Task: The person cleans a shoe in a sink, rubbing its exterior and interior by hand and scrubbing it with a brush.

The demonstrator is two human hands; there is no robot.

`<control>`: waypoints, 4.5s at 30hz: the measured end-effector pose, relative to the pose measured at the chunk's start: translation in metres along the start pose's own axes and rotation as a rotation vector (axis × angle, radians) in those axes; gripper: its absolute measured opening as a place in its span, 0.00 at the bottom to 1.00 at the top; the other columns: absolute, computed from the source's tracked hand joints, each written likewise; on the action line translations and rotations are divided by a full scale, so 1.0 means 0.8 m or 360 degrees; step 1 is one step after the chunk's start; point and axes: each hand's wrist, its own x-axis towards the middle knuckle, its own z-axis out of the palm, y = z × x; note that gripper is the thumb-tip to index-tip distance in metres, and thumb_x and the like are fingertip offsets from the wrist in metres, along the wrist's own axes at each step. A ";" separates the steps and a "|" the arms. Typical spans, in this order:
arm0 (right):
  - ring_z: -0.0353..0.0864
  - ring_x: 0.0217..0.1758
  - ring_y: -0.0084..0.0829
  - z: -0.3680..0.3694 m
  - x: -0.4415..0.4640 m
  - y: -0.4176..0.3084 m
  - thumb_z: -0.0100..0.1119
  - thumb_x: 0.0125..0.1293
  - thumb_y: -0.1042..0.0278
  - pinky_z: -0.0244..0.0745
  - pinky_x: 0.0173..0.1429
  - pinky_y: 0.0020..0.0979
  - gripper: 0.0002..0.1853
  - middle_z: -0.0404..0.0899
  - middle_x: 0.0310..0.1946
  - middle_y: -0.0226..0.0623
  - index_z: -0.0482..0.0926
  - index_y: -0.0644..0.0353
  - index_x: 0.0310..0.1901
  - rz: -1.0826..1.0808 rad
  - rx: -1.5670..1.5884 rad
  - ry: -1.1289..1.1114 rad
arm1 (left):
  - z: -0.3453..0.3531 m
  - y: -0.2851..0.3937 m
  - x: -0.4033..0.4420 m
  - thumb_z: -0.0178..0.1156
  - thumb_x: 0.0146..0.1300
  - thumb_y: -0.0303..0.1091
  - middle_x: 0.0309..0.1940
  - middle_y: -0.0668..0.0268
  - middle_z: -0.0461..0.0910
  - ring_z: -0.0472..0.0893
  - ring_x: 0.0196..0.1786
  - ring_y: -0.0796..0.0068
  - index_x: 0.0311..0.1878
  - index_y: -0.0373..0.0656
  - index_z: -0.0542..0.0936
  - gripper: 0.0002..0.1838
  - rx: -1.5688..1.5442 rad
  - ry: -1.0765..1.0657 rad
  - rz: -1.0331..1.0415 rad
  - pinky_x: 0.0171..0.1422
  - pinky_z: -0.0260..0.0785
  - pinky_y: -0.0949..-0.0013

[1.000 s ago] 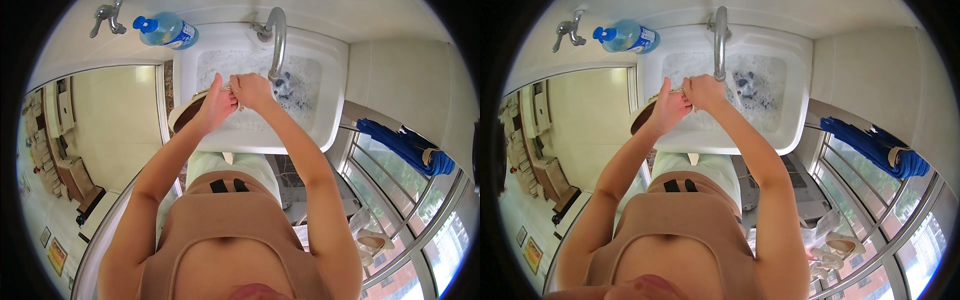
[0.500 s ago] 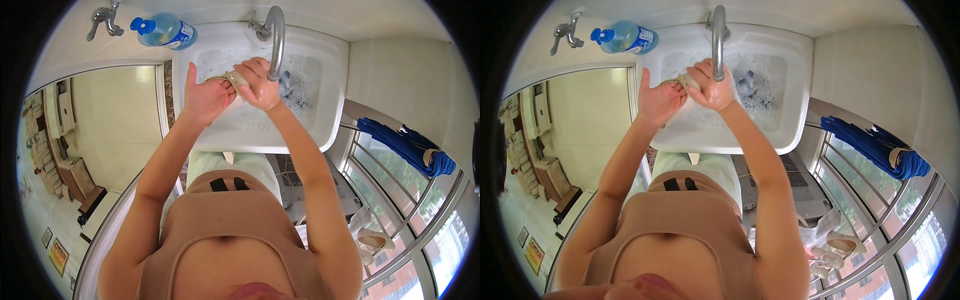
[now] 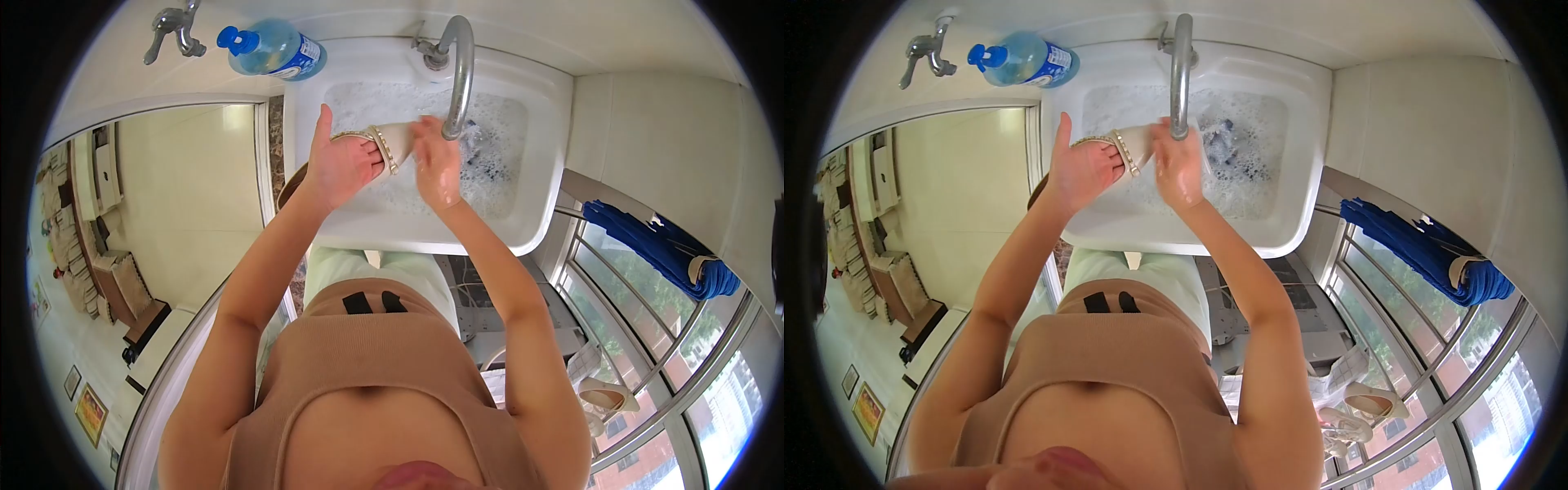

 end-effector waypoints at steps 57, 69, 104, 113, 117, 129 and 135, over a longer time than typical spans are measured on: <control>0.81 0.36 0.35 0.032 0.040 0.011 0.53 0.69 0.53 0.79 0.46 0.39 0.19 0.80 0.34 0.40 0.78 0.64 0.43 0.2287 0.1385 -0.0402 | 0.010 0.008 -0.024 0.61 0.51 0.53 0.29 0.48 0.81 0.81 0.35 0.50 0.31 0.32 0.82 0.26 0.3639 -0.1069 -0.0909 0.43 0.72 0.54; 0.75 0.30 0.22 0.033 0.001 -0.039 0.48 0.73 0.63 0.72 0.37 0.28 0.18 0.82 0.29 0.38 0.82 0.70 0.36 0.0999 0.1039 0.0235 | -0.003 -0.021 0.012 0.50 0.71 0.46 0.45 0.70 0.76 0.74 0.44 0.80 0.54 0.40 0.74 0.20 0.1051 0.0204 0.0116 0.51 0.66 0.73; 0.81 0.44 0.37 0.031 0.048 0.001 0.38 0.74 0.36 0.78 0.52 0.37 0.34 0.81 0.44 0.44 0.75 0.64 0.54 0.2085 0.1889 -0.0235 | 0.005 -0.037 0.003 0.28 0.71 0.71 0.43 0.61 0.78 0.79 0.36 0.73 0.70 0.42 0.60 0.43 0.1375 -0.0072 -0.0145 0.23 0.73 0.72; 0.81 0.49 0.36 0.048 0.016 -0.030 0.38 0.76 0.40 0.77 0.56 0.36 0.31 0.80 0.48 0.42 0.74 0.66 0.56 0.1949 0.2415 0.0154 | 0.002 -0.036 0.023 0.49 0.70 0.51 0.60 0.48 0.70 0.68 0.66 0.56 0.63 0.26 0.65 0.34 -0.0415 0.0247 0.0457 0.77 0.54 0.56; 0.77 0.53 0.32 0.058 -0.010 -0.015 0.36 0.79 0.51 0.72 0.60 0.35 0.25 0.78 0.52 0.42 0.71 0.65 0.61 0.1773 0.2014 0.0094 | 0.002 -0.039 0.013 0.47 0.67 0.57 0.69 0.48 0.61 0.59 0.73 0.55 0.69 0.25 0.56 0.42 -0.0837 0.0128 0.0366 0.79 0.48 0.57; 0.80 0.31 0.50 0.015 0.046 0.030 0.53 0.69 0.60 0.77 0.37 0.41 0.15 0.80 0.26 0.45 0.79 0.60 0.28 0.0212 -0.0494 -0.0950 | -0.013 -0.055 -0.016 0.34 0.73 0.62 0.74 0.49 0.57 0.62 0.74 0.52 0.72 0.28 0.54 0.43 0.0549 0.0020 0.0241 0.79 0.48 0.56; 0.80 0.29 0.48 -0.020 0.030 0.047 0.52 0.69 0.56 0.76 0.36 0.44 0.18 0.80 0.23 0.45 0.80 0.60 0.27 -0.0309 -0.0352 -0.0978 | -0.031 -0.062 -0.009 0.30 0.76 0.59 0.74 0.50 0.57 0.63 0.74 0.53 0.73 0.30 0.53 0.40 0.0879 0.0113 0.0120 0.79 0.49 0.57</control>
